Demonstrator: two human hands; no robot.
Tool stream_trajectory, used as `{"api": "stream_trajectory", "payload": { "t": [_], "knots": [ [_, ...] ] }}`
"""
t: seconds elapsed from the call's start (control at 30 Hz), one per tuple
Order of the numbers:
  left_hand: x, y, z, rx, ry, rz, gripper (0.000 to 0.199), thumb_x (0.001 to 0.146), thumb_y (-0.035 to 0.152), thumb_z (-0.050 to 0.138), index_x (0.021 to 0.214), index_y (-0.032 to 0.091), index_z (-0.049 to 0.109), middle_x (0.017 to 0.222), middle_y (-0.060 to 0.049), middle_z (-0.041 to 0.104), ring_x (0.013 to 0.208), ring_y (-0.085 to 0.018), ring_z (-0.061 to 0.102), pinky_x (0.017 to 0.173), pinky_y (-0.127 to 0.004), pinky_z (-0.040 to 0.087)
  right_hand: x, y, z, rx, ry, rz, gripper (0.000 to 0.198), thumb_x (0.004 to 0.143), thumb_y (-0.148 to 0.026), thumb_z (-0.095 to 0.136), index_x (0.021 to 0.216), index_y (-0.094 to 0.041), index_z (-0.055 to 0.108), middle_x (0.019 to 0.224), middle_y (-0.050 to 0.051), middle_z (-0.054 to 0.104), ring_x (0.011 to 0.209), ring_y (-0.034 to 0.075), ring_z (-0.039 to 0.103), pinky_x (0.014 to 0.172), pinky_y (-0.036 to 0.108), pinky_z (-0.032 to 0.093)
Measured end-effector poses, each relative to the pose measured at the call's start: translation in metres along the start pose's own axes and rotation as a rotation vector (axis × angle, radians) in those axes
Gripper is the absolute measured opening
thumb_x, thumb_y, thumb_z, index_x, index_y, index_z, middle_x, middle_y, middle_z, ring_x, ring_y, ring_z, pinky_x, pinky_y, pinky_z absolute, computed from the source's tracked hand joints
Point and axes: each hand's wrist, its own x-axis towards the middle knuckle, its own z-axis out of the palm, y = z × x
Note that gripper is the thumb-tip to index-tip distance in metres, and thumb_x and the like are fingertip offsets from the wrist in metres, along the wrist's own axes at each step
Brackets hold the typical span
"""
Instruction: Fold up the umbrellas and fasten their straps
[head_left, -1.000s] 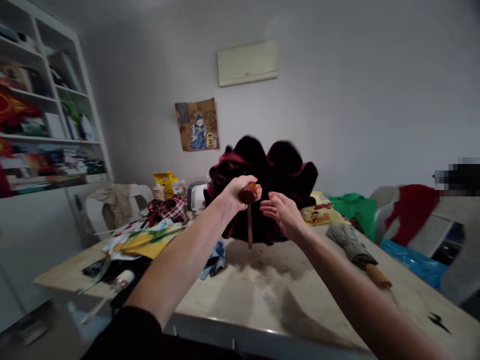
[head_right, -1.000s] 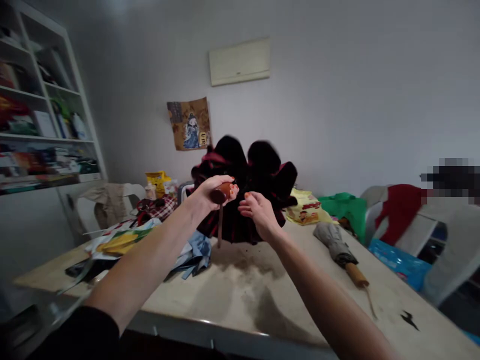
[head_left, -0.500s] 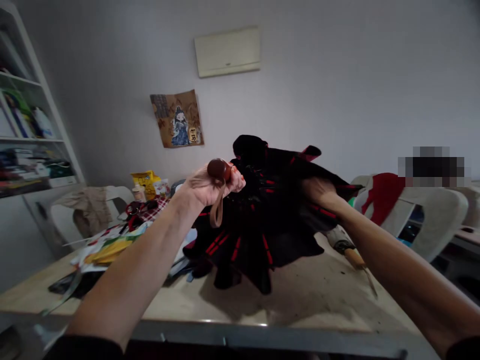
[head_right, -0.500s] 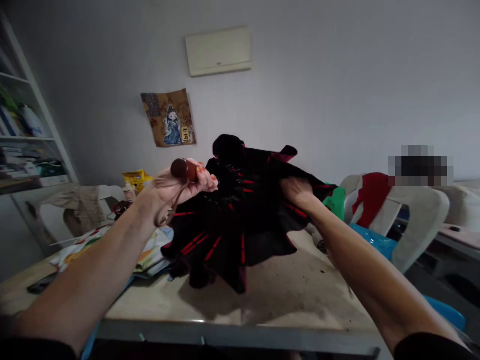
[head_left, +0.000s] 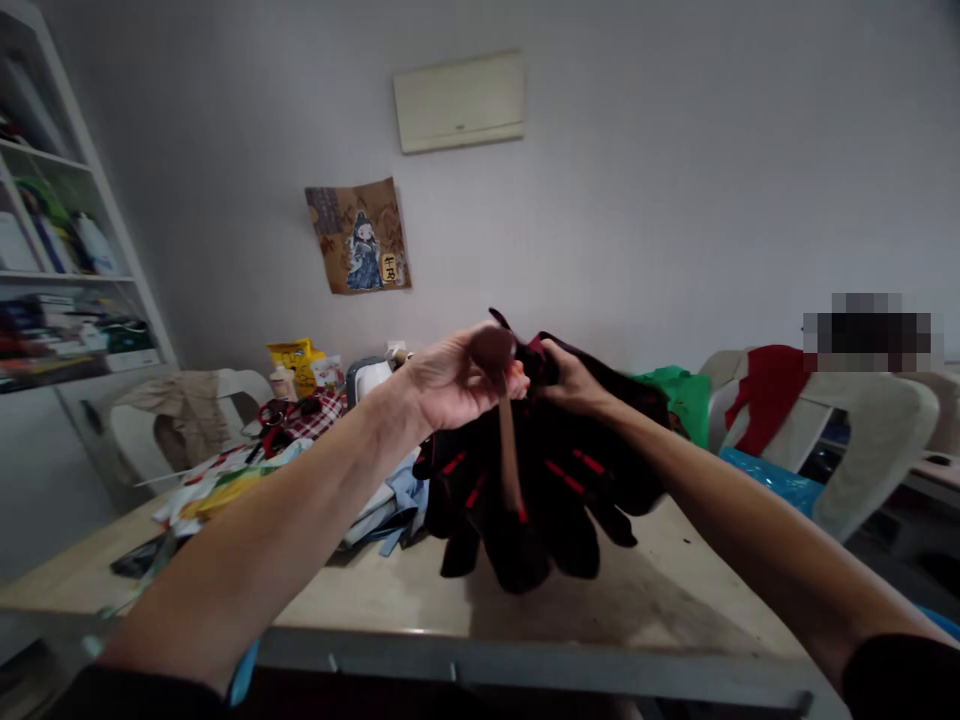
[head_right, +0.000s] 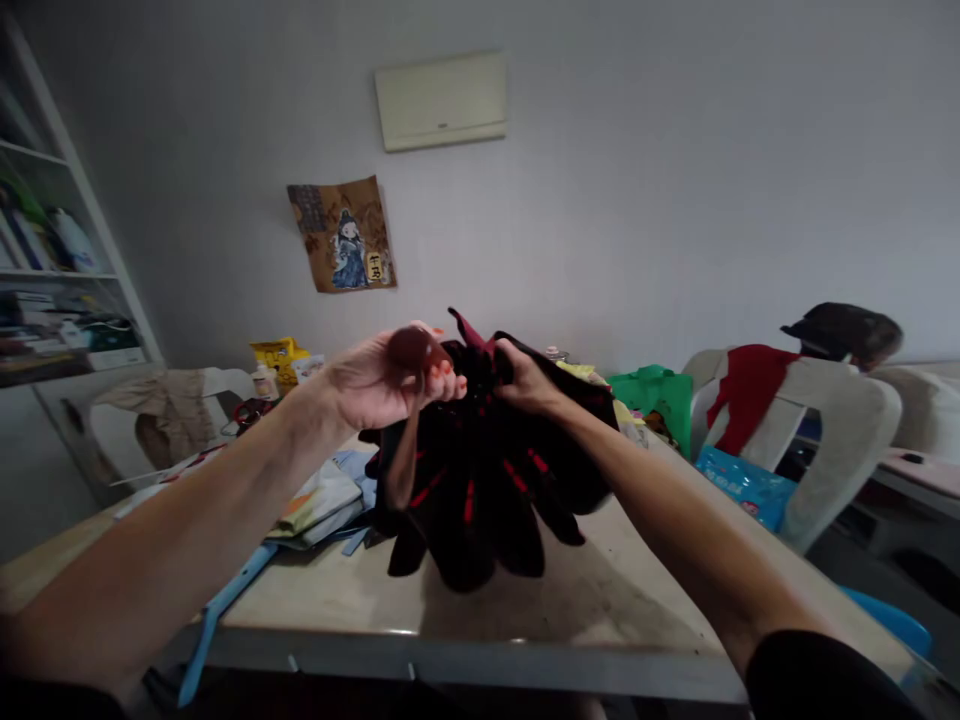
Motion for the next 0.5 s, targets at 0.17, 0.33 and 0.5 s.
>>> {"api": "stream_trajectory", "payload": {
  "t": [0.17, 0.33, 0.5],
  "knots": [
    [0.013, 0.001, -0.053, 0.312, -0.025, 0.408, 0.041, 0.081, 0.038, 0.070, 0.109, 0.011, 0.060, 0.094, -0.013, 0.064, 0.083, -0.019, 0.063, 0.071, -0.027, 0.055, 0.006, 0.022, -0.006, 0.186, 0.104, 0.070, 0.024, 0.067, -0.031, 0.064, 0.086, -0.018, 0.055, 0.086, 0.001, 0.060, 0.083, 0.018, 0.056, 0.081, 0.031, 0.047],
    [0.047, -0.054, -0.111, 1.028, 0.328, 0.668, 0.100, 0.030, 0.014, 0.093, 0.124, 0.025, 0.060, 0.144, -0.011, 0.038, 0.139, -0.044, 0.027, 0.112, -0.052, 0.031, 0.001, 0.034, 0.004, 0.163, 0.115, 0.267, 0.023, 0.065, -0.027, 0.055, 0.086, -0.021, 0.049, 0.080, -0.002, 0.057, 0.073, 0.014, 0.053, 0.070, 0.026, 0.047],
    [0.071, -0.099, -0.136, 0.698, 0.345, 0.435, 0.032, 0.050, -0.003, 0.070, 0.071, 0.020, 0.064, 0.099, -0.007, 0.058, 0.125, -0.034, 0.047, 0.110, -0.038, 0.036, -0.012, 0.036, 0.010, 0.102, 0.039, 0.268, 0.022, 0.062, -0.022, 0.052, 0.084, -0.020, 0.054, 0.079, -0.001, 0.061, 0.072, 0.016, 0.056, 0.069, 0.028, 0.048]
  ]
}}
